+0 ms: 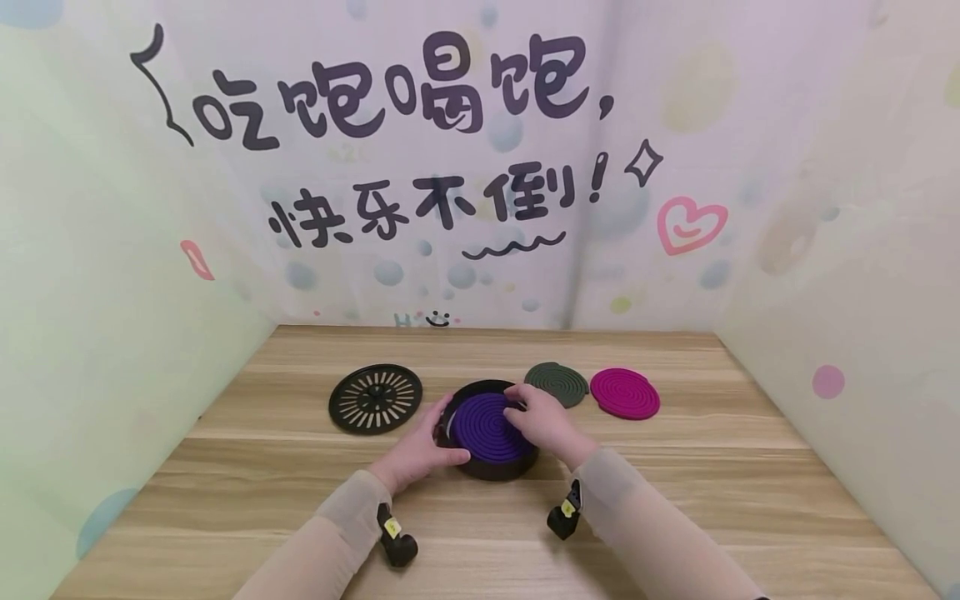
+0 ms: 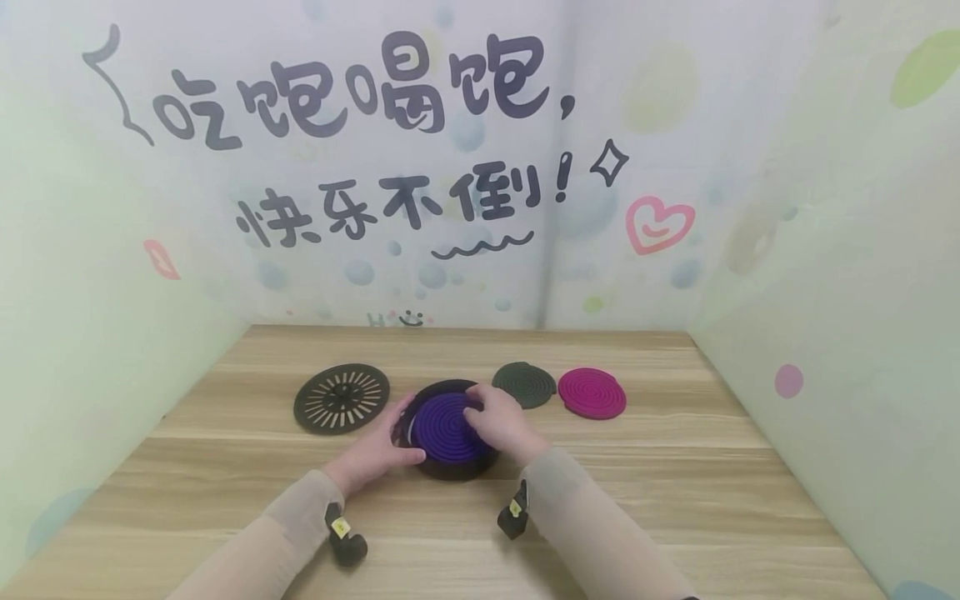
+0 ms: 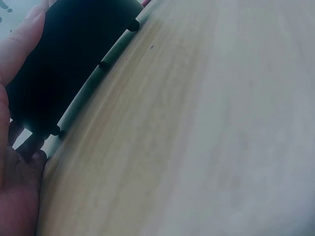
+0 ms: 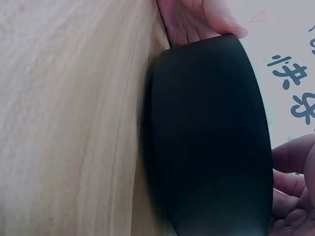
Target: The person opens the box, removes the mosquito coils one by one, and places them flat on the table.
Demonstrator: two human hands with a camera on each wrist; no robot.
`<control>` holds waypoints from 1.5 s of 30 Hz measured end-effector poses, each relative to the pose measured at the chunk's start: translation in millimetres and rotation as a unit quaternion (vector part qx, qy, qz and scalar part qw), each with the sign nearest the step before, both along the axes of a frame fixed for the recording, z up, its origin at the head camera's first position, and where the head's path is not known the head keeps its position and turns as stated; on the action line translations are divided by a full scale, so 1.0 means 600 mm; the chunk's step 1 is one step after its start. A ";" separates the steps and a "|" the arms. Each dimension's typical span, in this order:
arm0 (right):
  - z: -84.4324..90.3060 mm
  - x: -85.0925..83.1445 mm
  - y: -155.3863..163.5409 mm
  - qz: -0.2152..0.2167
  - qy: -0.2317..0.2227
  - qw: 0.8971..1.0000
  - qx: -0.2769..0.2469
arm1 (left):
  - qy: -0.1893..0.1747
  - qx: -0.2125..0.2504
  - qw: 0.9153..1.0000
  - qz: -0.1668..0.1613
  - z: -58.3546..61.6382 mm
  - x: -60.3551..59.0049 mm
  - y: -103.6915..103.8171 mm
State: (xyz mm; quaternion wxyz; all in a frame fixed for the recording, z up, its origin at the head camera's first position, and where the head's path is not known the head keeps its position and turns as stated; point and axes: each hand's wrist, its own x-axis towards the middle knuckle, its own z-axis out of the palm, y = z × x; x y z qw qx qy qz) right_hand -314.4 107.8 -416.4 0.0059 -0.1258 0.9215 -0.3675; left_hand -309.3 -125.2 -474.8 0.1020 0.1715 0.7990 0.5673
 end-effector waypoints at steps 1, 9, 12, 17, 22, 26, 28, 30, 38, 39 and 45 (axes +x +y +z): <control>0.000 0.000 0.000 0.000 0.001 1.000 -0.001 | -0.001 0.000 1.000 0.000 0.000 0.000 0.000; -0.003 -0.003 0.002 0.001 -0.004 1.000 -0.015 | -0.007 0.000 1.000 0.005 0.002 0.003 0.000; -0.002 -0.001 0.002 0.001 -0.012 0.999 -0.045 | -0.010 -0.003 1.000 0.008 0.002 0.004 0.000; 0.000 -0.002 0.001 -0.002 -0.015 0.996 -0.088 | -0.011 -0.007 1.000 0.011 0.000 0.003 -0.002; 0.002 -0.004 -0.001 -0.004 -0.018 0.992 -0.122 | -0.012 -0.001 1.000 0.009 -0.001 0.001 -0.002; 0.004 -0.003 -0.001 -0.009 -0.027 0.988 -0.151 | -0.013 0.001 1.000 0.008 -0.001 0.001 -0.002; 0.006 -0.002 -0.001 -0.011 -0.030 0.985 -0.171 | -0.014 -0.001 1.000 0.009 0.000 0.002 -0.003; 0.005 -0.004 -0.001 -0.012 -0.031 0.980 -0.194 | -0.014 -0.004 1.000 0.009 0.001 0.003 -0.003; 0.005 -0.009 -0.001 -0.027 -0.060 0.956 -0.287 | -0.015 -0.001 1.000 0.009 0.001 0.004 -0.004; 0.005 -0.009 -0.002 -0.027 -0.064 0.953 -0.295 | -0.015 -0.001 1.000 0.009 0.002 0.004 -0.004; 0.002 -0.015 -0.001 -0.025 -0.110 0.931 -0.348 | -0.015 -0.001 1.000 0.009 0.004 0.005 -0.003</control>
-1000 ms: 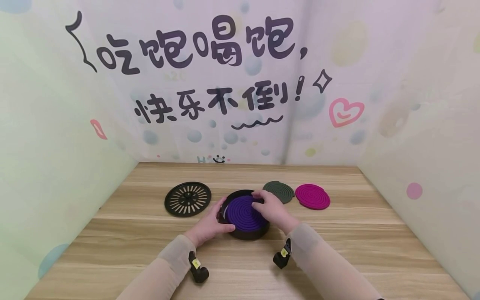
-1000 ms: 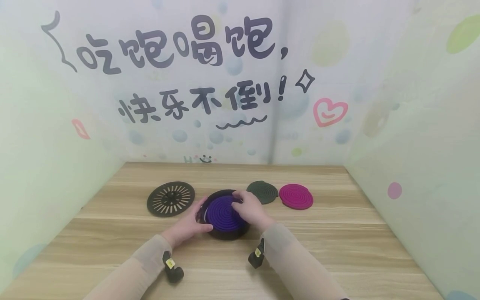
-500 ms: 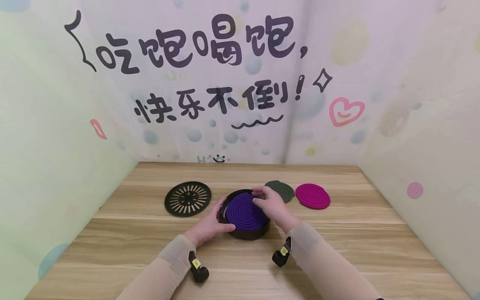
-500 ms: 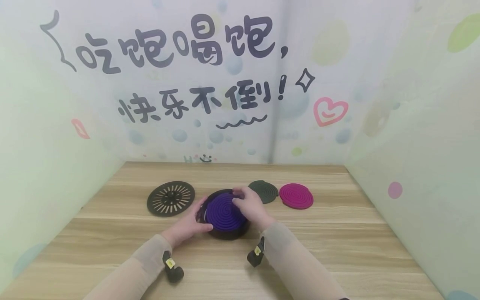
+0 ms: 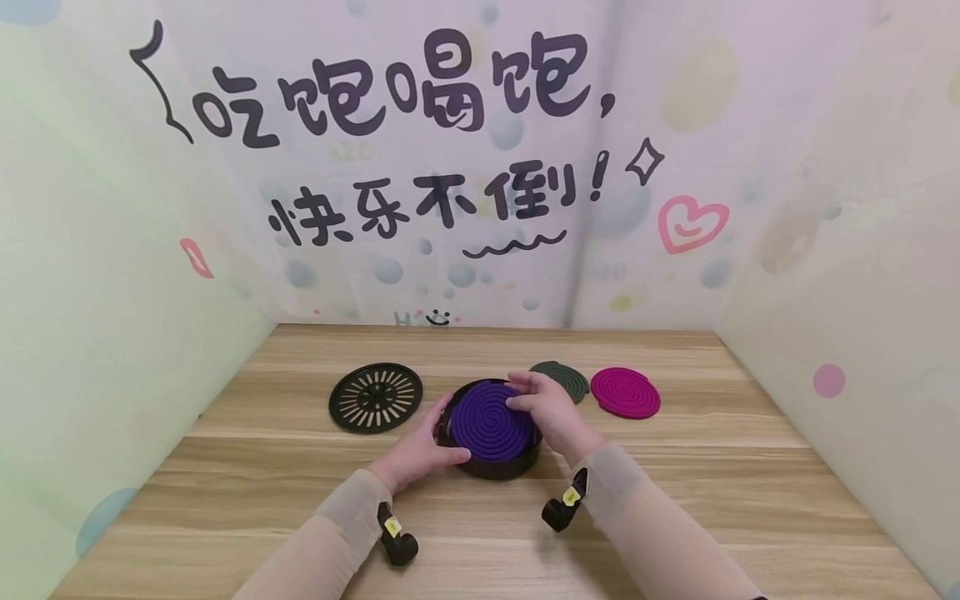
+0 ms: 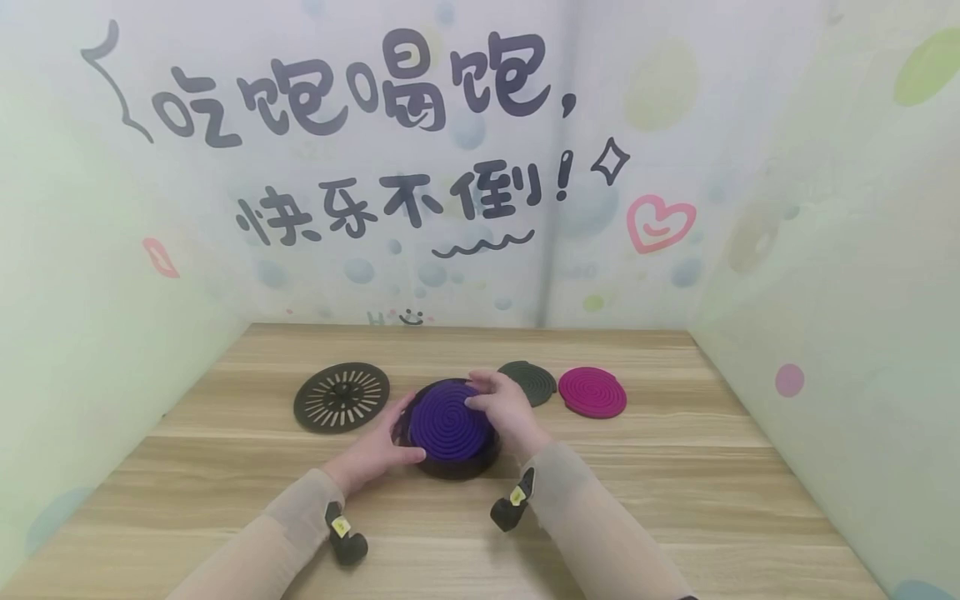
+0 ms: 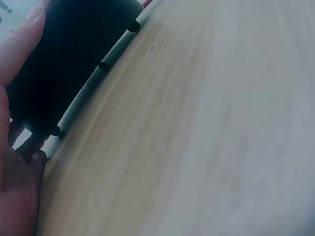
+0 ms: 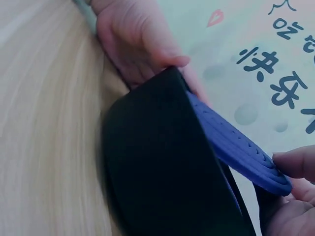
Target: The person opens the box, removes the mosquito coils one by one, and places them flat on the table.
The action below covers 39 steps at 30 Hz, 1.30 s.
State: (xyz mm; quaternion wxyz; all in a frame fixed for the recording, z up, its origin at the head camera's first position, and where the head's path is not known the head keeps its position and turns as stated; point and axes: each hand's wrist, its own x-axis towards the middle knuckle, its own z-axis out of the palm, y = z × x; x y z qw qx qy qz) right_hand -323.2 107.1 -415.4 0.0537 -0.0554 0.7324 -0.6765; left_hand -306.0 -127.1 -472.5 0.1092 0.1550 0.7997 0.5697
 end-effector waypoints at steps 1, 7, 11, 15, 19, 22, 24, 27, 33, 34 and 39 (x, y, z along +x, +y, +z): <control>0.000 -0.001 0.000 0.001 -0.011 1.000 -0.008 | 0.000 0.001 1.000 -0.001 0.000 0.000 0.000; 0.004 0.001 0.004 0.011 -0.061 0.998 -0.023 | 0.001 0.004 1.000 -0.001 0.000 0.000 0.000; 0.007 0.003 0.005 0.018 -0.067 0.997 -0.030 | 0.002 0.004 1.000 -0.002 -0.002 -0.002 0.001; 0.008 0.005 0.006 0.021 -0.067 0.997 -0.026 | 0.003 0.003 1.000 -0.002 -0.002 -0.002 0.001; 0.008 0.005 0.008 0.029 -0.069 0.997 -0.023 | 0.002 0.000 1.000 0.000 -0.003 -0.003 0.002; 0.008 0.006 0.008 0.040 -0.075 0.996 -0.027 | 0.002 0.001 1.000 0.001 -0.003 -0.003 0.002; 0.007 0.006 0.008 0.046 -0.078 0.996 -0.025 | 0.001 0.001 1.000 0.001 -0.003 -0.002 0.002; 0.007 0.006 0.007 0.051 -0.085 0.995 -0.021 | 0.002 0.002 1.000 0.000 -0.003 -0.003 0.002; 0.004 0.005 0.006 0.051 -0.088 0.995 -0.020 | 0.002 0.008 1.000 -0.001 -0.004 -0.004 0.002; 0.004 0.005 0.006 0.054 -0.087 0.995 -0.020 | 0.003 0.009 1.000 -0.001 -0.004 -0.003 0.002; 0.002 0.003 0.007 0.055 -0.098 0.993 -0.032 | 0.004 0.016 1.000 -0.003 -0.002 -0.004 0.002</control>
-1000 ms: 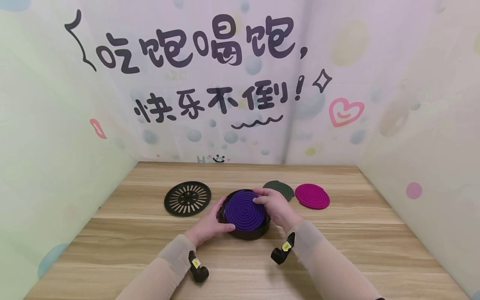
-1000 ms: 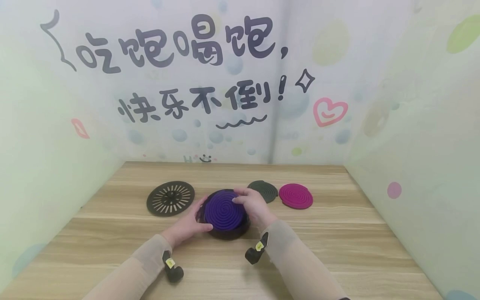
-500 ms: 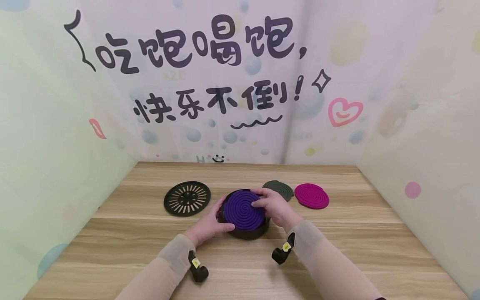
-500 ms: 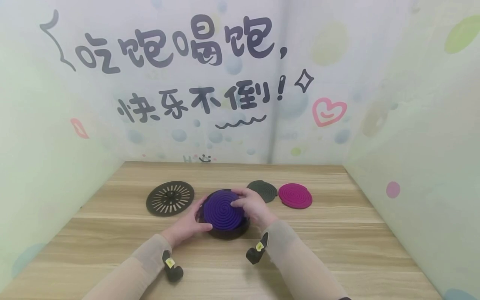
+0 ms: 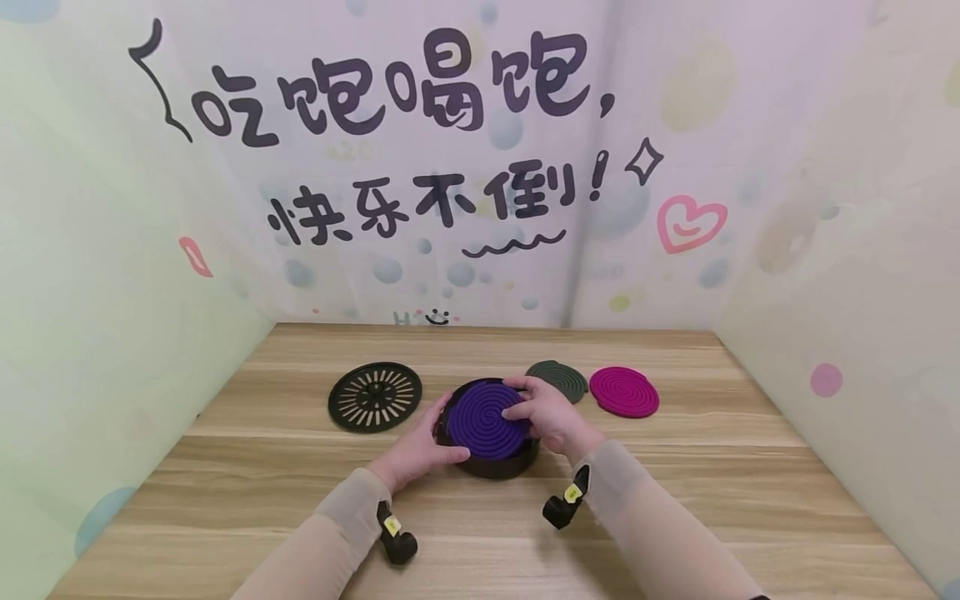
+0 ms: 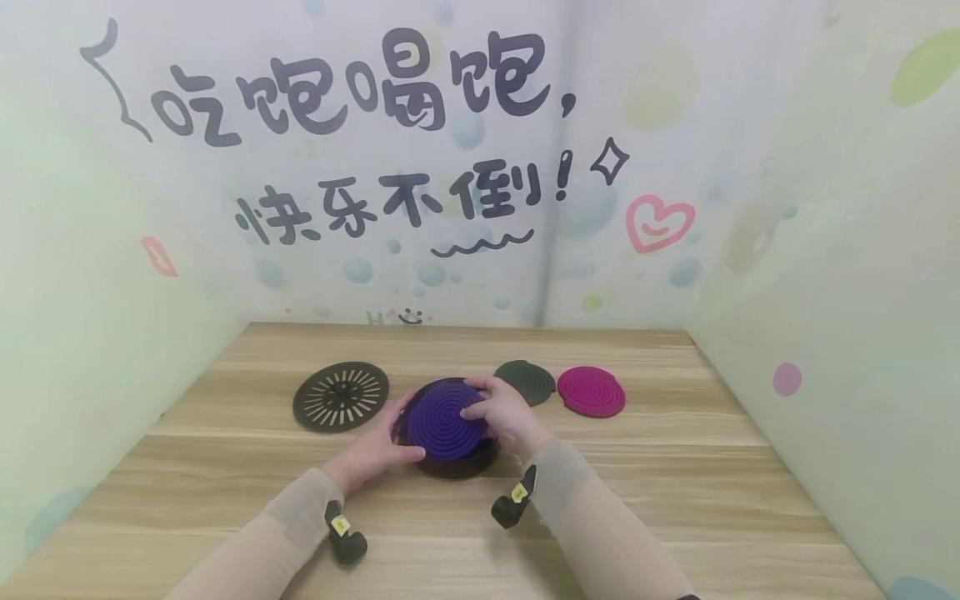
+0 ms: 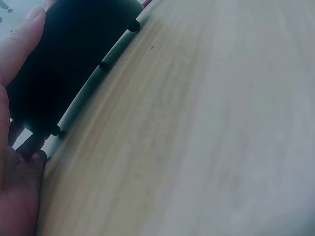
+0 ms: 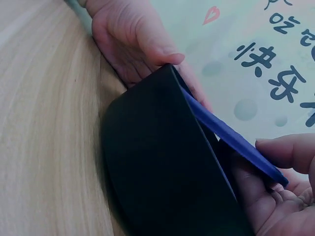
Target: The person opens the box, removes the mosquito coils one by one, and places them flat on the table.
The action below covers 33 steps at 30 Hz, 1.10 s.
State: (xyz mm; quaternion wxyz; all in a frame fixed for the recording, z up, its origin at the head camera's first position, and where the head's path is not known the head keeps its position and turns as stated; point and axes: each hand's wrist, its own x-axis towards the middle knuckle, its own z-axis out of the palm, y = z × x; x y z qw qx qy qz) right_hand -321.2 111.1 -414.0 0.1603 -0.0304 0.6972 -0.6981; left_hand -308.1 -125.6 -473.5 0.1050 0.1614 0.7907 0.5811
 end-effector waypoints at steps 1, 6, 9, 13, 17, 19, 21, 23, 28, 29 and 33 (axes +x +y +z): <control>0.000 0.000 0.000 -0.001 -0.001 1.000 -0.004 | 0.001 0.000 1.000 0.000 0.000 0.000 0.000; 0.002 0.001 0.003 -0.007 -0.008 0.999 -0.035 | 0.004 0.000 1.000 -0.002 -0.001 -0.001 0.000; 0.001 0.001 0.005 -0.007 -0.008 0.999 -0.046 | 0.003 -0.003 1.000 -0.004 0.000 0.000 0.000; -0.003 -0.001 0.008 -0.015 -0.010 0.998 -0.057 | 0.001 -0.010 1.000 0.000 -0.001 -0.001 0.000; -0.005 -0.002 0.010 -0.027 -0.015 0.997 -0.069 | 0.001 -0.016 1.000 0.006 0.000 0.000 0.000; -0.006 -0.003 0.011 -0.028 -0.014 0.996 -0.078 | 0.003 -0.019 1.000 0.008 -0.001 -0.002 0.001; -0.006 -0.002 0.011 -0.030 -0.014 0.996 -0.087 | 0.005 -0.019 1.000 0.009 -0.002 -0.003 0.001; -0.006 -0.002 0.012 -0.030 -0.013 0.995 -0.094 | 0.007 -0.018 1.000 0.009 -0.002 -0.003 0.001; -0.006 -0.002 0.013 -0.034 -0.013 0.993 -0.108 | 0.011 -0.017 1.000 0.006 0.000 -0.002 0.000; -0.006 -0.002 0.013 -0.035 -0.014 0.993 -0.111 | 0.012 -0.018 1.000 0.006 -0.001 -0.003 0.000; -0.004 -0.002 0.018 -0.041 -0.015 0.991 -0.125 | 0.015 -0.022 1.000 0.005 -0.002 -0.004 0.001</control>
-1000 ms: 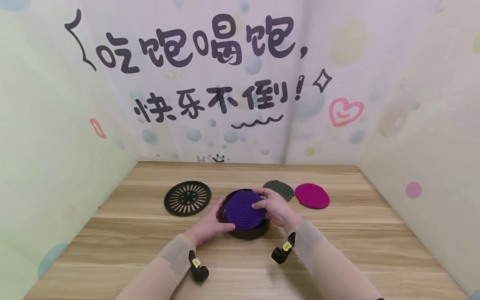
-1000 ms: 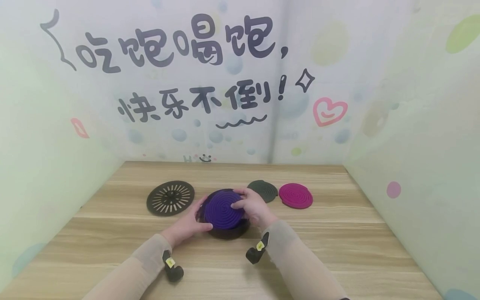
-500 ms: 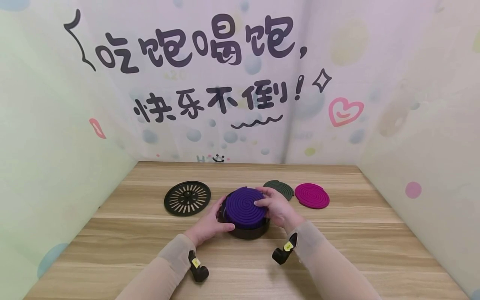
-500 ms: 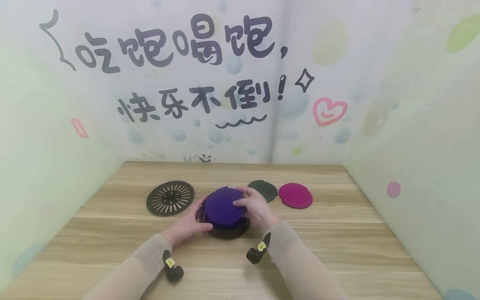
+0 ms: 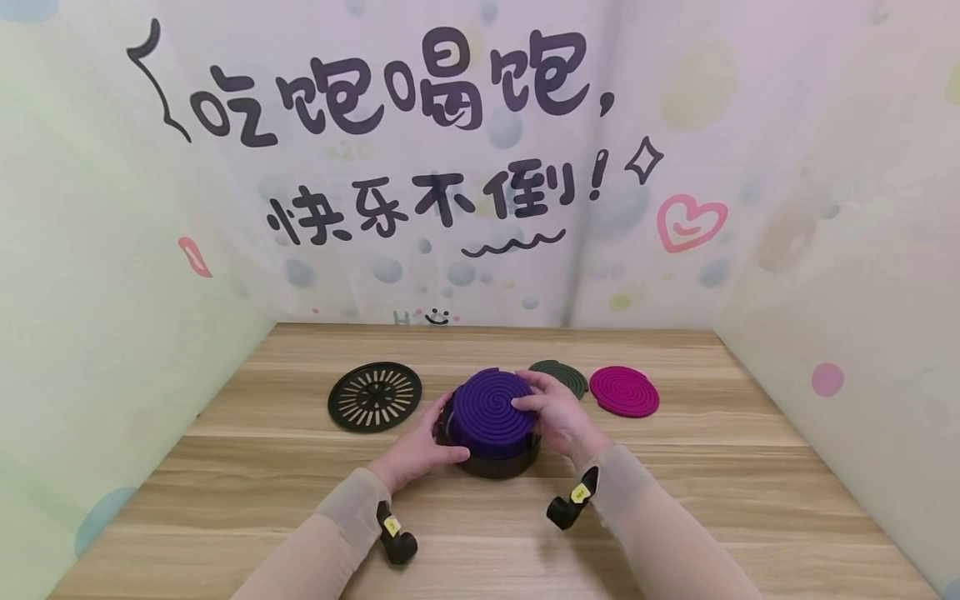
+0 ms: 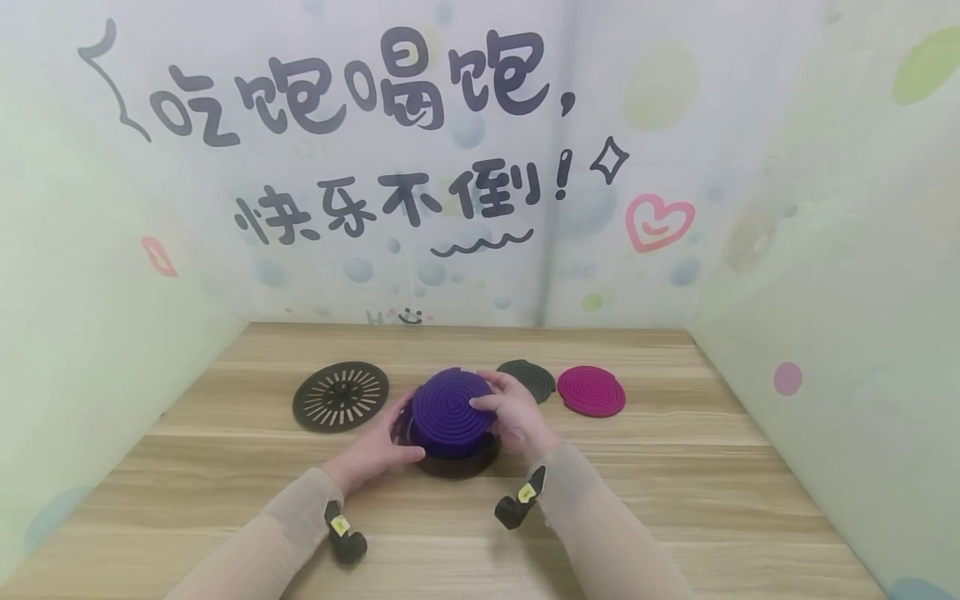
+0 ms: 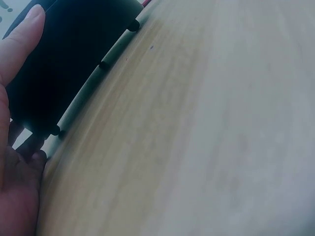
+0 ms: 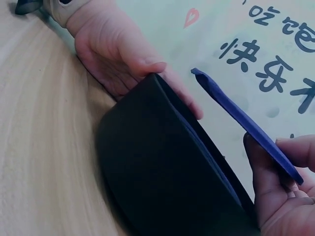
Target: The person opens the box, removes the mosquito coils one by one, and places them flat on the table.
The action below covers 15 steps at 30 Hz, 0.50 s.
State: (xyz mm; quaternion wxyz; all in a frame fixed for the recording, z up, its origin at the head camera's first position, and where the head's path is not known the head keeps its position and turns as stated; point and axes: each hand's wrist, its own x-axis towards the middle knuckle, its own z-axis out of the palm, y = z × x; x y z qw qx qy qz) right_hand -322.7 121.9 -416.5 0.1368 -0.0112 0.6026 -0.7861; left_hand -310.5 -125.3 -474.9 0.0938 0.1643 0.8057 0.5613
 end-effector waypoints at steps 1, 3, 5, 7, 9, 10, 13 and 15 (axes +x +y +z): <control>0.001 -0.001 0.002 -0.001 0.001 1.000 -0.004 | 0.002 0.001 1.000 -0.002 0.000 0.000 0.000; 0.002 -0.002 0.008 -0.006 0.004 1.000 -0.012 | 0.004 0.003 1.000 -0.005 0.000 -0.001 0.000; 0.004 -0.005 0.016 -0.014 0.004 1.000 -0.019 | 0.003 0.007 1.000 -0.008 0.000 0.000 0.000; 0.007 -0.007 0.024 -0.019 0.005 1.000 -0.022 | 0.002 0.010 1.000 -0.009 0.000 0.000 0.000; 0.010 -0.009 0.033 -0.025 0.004 0.999 -0.024 | -0.001 0.012 1.000 -0.009 0.000 0.001 0.000; 0.012 -0.009 0.038 -0.027 0.002 0.999 -0.026 | -0.003 0.013 1.000 -0.009 0.000 0.001 -0.001; 0.016 -0.012 0.054 -0.031 0.000 0.999 -0.032 | -0.004 0.017 1.000 -0.010 0.000 0.001 -0.001; 0.017 -0.014 0.066 -0.033 0.001 0.999 -0.038 | -0.007 0.018 1.000 -0.010 0.000 0.002 -0.001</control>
